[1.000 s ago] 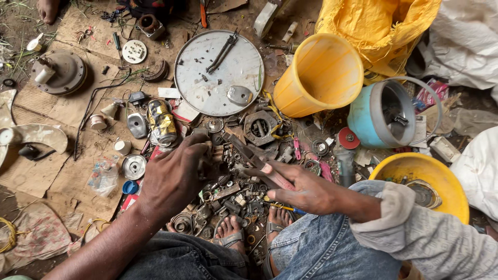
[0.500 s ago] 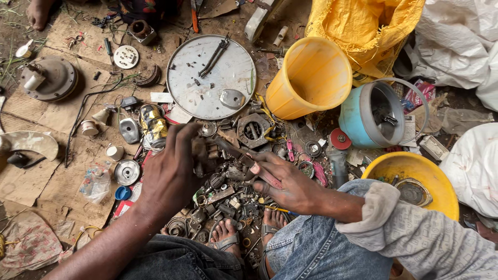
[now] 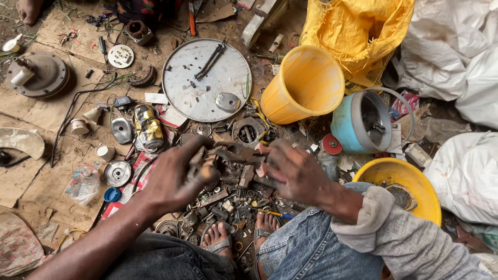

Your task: The person sits on the ground and uses a screwdriver and pliers to disassemble and manipulate a small mechanical component. They remove parts, adjust internal pieces, and handle the component repeatedly while surrounded by scrap metal and tools.

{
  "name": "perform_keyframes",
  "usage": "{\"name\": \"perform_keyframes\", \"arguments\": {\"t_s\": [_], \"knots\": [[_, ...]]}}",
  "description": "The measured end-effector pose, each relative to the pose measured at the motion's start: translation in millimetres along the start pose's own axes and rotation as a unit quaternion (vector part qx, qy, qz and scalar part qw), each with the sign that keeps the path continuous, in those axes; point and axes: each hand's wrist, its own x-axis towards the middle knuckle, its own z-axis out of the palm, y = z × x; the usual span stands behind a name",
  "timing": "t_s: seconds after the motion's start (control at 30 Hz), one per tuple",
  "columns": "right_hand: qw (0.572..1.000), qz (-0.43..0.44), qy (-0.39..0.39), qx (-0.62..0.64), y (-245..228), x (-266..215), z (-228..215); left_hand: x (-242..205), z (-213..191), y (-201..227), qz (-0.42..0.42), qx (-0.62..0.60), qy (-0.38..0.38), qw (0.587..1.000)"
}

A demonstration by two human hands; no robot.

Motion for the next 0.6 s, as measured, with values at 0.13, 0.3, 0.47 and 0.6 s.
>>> {"name": "perform_keyframes", "arguments": {"t_s": [0.13, 0.3, 0.47, 0.6], "knots": [[0.988, -0.131, 0.054, -0.056, 18, 5, -19, -2, 10, -15, 0.012, -0.175, -0.065, 0.982], [0.979, -0.193, 0.044, -0.035, 13, 26, -41, 2, 26, -42, -0.219, -0.494, -0.245, 0.805], [0.985, -0.159, 0.032, -0.063, -7, 34, -47, -4, 40, -48, -0.311, -0.500, -0.186, 0.786], [0.983, -0.152, 0.051, -0.085, 9, 27, -32, 5, 26, -59, -0.268, -0.440, -0.103, 0.851]]}}
